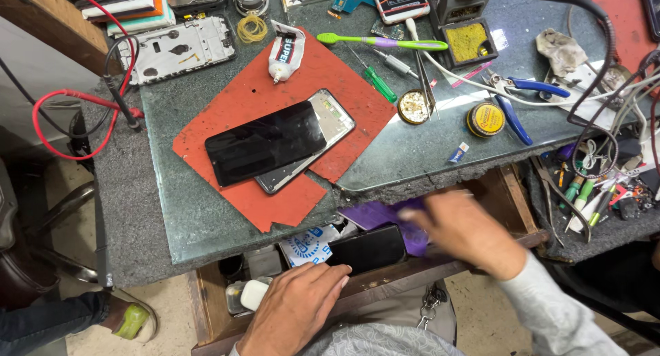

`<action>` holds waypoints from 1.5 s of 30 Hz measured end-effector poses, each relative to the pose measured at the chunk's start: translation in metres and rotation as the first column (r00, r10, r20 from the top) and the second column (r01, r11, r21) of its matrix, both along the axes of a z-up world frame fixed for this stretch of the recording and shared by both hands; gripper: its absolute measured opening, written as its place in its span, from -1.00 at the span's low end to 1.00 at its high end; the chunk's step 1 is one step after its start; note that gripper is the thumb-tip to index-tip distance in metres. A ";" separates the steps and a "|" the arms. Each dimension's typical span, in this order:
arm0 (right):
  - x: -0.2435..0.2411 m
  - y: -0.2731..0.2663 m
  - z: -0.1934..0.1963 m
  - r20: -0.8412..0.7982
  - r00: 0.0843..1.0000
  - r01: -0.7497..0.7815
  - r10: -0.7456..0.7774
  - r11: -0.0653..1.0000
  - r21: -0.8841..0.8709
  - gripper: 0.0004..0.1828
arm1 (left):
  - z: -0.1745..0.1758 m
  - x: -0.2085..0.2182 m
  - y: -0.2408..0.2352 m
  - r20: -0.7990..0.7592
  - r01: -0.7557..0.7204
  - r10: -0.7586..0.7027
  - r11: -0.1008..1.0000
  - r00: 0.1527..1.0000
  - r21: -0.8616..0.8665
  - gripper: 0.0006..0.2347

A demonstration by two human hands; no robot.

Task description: The person uses tweezers to remove adhesive residue from the edges of a smartphone screen. They then use a toothbrush to sweep debris from the screen surface and continue scraping residue with the tweezers. The person retrieves a small white cloth from a drawer and wipes the screen edges.

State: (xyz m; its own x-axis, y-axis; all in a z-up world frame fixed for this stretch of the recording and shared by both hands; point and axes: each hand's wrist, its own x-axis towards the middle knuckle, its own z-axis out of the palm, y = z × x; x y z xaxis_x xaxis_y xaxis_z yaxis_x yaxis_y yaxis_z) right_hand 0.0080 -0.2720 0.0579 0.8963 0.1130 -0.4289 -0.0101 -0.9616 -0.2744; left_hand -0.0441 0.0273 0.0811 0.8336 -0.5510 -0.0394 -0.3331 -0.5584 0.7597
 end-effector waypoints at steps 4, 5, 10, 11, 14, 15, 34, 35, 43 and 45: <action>0.020 -0.041 -0.027 -0.108 0.985 0.134 -0.134 0.991 -0.014 -0.39 | -0.003 -0.001 0.002 -0.030 -0.006 0.006 1.000 1.000 0.006 -0.82; 0.027 -0.046 -0.036 -0.093 0.990 0.120 -0.110 0.985 0.120 -0.34 | -0.003 0.000 0.001 -0.042 -0.008 0.008 1.000 0.999 0.011 -0.81; 0.034 -0.051 -0.061 -0.144 0.961 0.277 -0.238 0.856 0.437 -0.33 | -0.002 0.000 0.000 -0.139 -0.026 0.036 0.997 0.990 0.074 -0.80; 0.033 -0.051 -0.061 -0.182 0.945 0.325 -0.271 0.838 0.439 -0.32 | -0.002 0.002 0.000 -0.144 -0.029 0.039 0.997 0.989 0.072 -0.80; 0.026 -0.049 -0.060 -0.208 0.926 0.379 -0.316 0.764 0.522 -0.35 | -0.003 0.003 0.000 -0.123 -0.016 0.022 0.999 0.992 0.048 -0.80; 0.024 -0.049 -0.061 -0.201 0.924 0.381 -0.325 0.734 0.562 -0.37 | -0.004 0.003 0.000 -0.118 -0.019 0.023 0.999 0.993 0.039 -0.80; -0.028 0.032 -0.014 -0.583 0.780 0.616 -0.228 0.110 0.780 -0.65 | -0.006 -0.015 0.004 0.480 -0.262 0.317 0.948 0.818 -0.181 -0.67; -0.032 0.039 -0.009 -0.606 0.771 0.628 -0.197 0.071 0.775 -0.65 | -0.002 -0.013 0.005 0.543 -0.226 0.273 0.962 0.794 -0.152 -0.57; -0.046 0.090 0.010 -0.635 0.772 0.635 0.023 -0.032 0.772 -0.64 | -0.002 0.008 0.003 0.422 -0.004 -0.218 0.884 0.880 0.467 -0.57; -0.043 0.087 0.020 -0.620 0.781 0.620 0.075 0.028 0.784 -0.59 | -0.003 0.009 0.004 0.414 -0.076 -0.170 0.853 0.894 0.516 -0.57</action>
State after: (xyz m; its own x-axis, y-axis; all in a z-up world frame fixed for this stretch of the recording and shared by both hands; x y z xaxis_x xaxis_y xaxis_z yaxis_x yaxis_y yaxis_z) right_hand -0.0350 -0.1854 0.0776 0.7374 0.4975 -0.4569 -0.6251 0.2462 -0.7407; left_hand -0.0354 0.0315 0.0783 0.8050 -0.5925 0.0308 -0.5901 -0.7944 0.1440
